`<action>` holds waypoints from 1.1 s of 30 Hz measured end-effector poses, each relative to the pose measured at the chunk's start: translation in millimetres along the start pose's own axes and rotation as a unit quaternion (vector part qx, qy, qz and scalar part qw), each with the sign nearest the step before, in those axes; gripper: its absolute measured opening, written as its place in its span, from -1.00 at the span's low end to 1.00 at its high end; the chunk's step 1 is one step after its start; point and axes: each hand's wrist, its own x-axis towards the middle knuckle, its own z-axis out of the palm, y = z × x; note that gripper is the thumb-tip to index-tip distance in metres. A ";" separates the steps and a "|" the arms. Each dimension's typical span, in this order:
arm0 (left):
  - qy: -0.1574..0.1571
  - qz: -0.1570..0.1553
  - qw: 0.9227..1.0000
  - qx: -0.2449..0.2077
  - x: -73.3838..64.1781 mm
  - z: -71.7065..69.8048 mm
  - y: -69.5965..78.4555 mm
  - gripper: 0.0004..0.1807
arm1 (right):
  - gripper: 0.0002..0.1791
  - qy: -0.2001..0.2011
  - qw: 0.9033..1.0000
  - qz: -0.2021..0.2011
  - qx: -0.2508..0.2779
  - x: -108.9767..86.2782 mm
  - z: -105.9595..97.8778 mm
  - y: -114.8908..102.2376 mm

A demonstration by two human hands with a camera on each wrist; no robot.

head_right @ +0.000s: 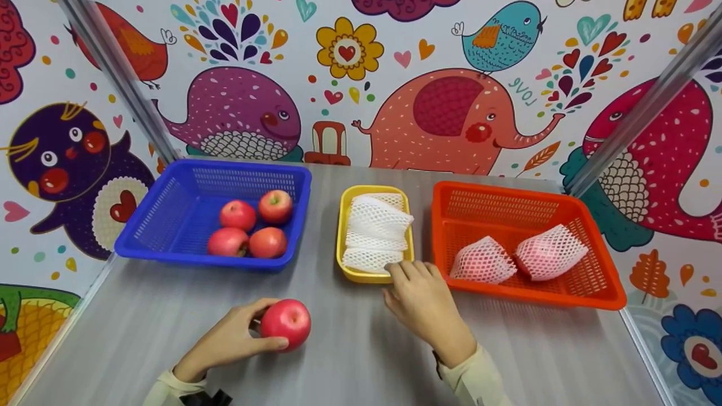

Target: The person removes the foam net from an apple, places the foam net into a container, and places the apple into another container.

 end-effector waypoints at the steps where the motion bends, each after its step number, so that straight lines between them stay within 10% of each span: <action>1: -0.001 -0.002 1.000 0.000 0.1 0.0 0.2 -0.25 | -0.57 0.001 1.000 0.000 0.001 -3.0 -0.1 -2.0; 19: 0.017 -0.010 1.000 0.011 1.6 -9.6 4.9 -0.19 | -0.61 0.016 1.000 -0.005 0.009 -16.1 -1.5 -12.2; 33: 0.129 -0.003 0.988 0.083 38.9 -104.0 21.6 -0.04 | -0.57 0.012 1.000 0.004 0.026 -26.2 7.3 -10.9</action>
